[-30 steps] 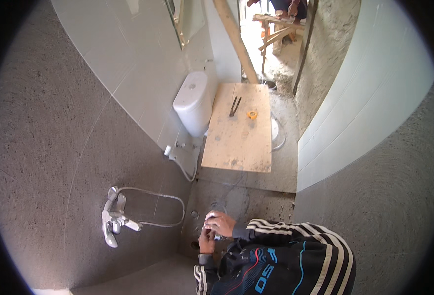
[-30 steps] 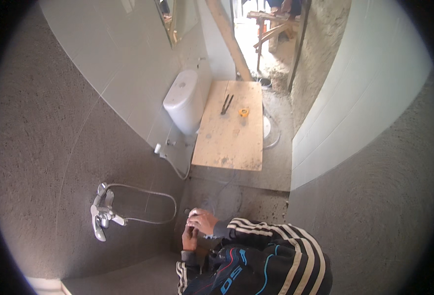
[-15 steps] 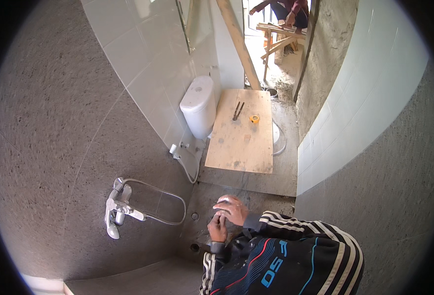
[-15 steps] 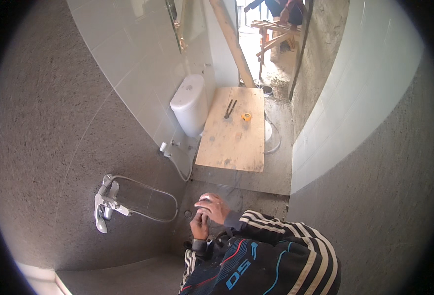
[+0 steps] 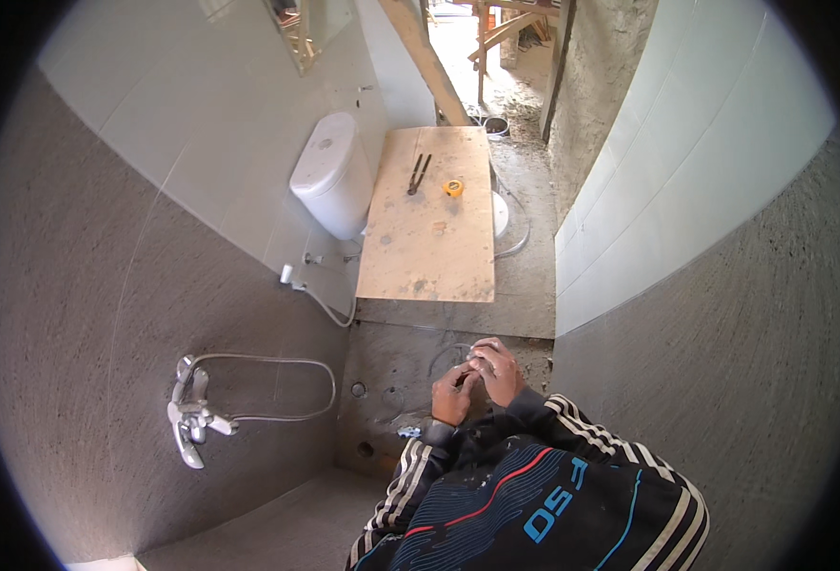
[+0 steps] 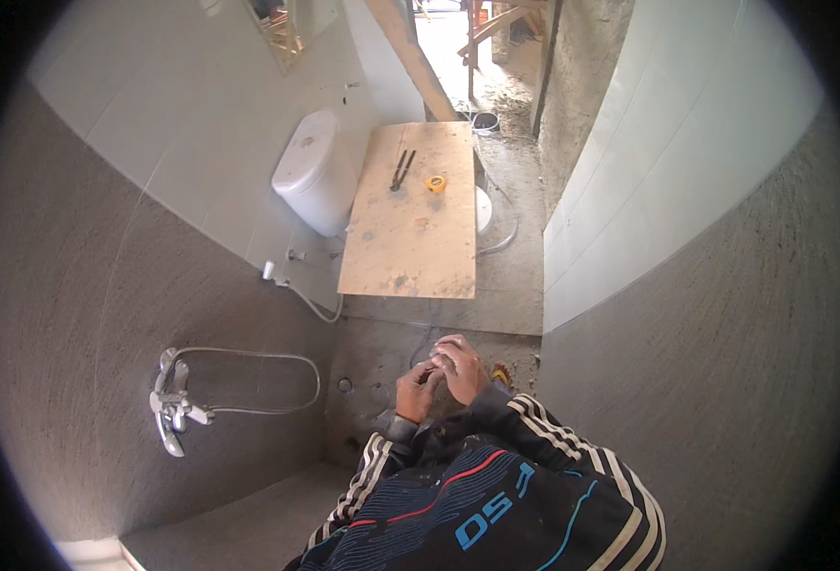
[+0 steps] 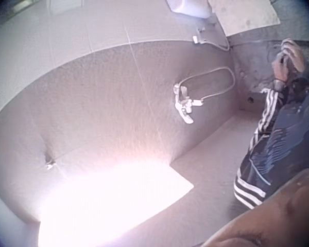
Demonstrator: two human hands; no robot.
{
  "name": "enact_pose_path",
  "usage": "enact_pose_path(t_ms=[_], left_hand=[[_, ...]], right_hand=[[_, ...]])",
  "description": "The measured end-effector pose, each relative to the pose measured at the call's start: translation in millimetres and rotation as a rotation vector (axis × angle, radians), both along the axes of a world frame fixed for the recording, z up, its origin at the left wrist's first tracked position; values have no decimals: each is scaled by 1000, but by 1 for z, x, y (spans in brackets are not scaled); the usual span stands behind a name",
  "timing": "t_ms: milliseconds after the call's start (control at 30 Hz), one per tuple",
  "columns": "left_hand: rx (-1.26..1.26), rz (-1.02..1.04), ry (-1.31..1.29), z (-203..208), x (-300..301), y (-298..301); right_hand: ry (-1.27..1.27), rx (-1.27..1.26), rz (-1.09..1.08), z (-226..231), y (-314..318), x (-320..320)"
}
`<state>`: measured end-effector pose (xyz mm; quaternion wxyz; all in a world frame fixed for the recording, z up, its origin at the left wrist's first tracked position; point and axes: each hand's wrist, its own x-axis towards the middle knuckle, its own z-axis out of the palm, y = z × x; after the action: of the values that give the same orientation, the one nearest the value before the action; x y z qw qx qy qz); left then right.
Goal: The person installs a shower head by connecting a flexible hose to a wall-mounted faucet and screwing the shower head onto the hose. The person then moves to a balcony area and handles two buckets, pouring a liquid from one into the other.
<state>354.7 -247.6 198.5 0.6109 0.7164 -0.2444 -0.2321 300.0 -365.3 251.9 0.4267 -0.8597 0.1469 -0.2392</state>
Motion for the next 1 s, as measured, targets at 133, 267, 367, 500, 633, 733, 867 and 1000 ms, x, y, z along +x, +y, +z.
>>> enact_pose_path(t_ms=[133, 267, 367, 500, 633, 733, 867, 1000], left_hand=[[54, -93, 90, -17, -22, -52], [165, -154, 184, -21, -38, -87], [214, -205, 171, -22, -50, -100], [188, -250, 80, 0, -49, -133], [88, -117, -27, 64, -46, -178], [-134, -94, -170, 126, -41, -205], [-209, -203, -217, 142, -36, -217], [-265, -304, -228, 145, -36, -215]], right_hand=[[16, 260, -150, -14, -78, -36], [13, 420, -299, -24, -160, -71], [-228, 670, -439, 9, -209, -73], [-458, 646, -326, 100, -231, -69], [-499, 626, 117, 192, -215, -65], [-690, 550, 632, 233, -200, -57], [-880, 474, 705, 272, -182, -55], [-1086, 505, 500, 288, -158, -43]])
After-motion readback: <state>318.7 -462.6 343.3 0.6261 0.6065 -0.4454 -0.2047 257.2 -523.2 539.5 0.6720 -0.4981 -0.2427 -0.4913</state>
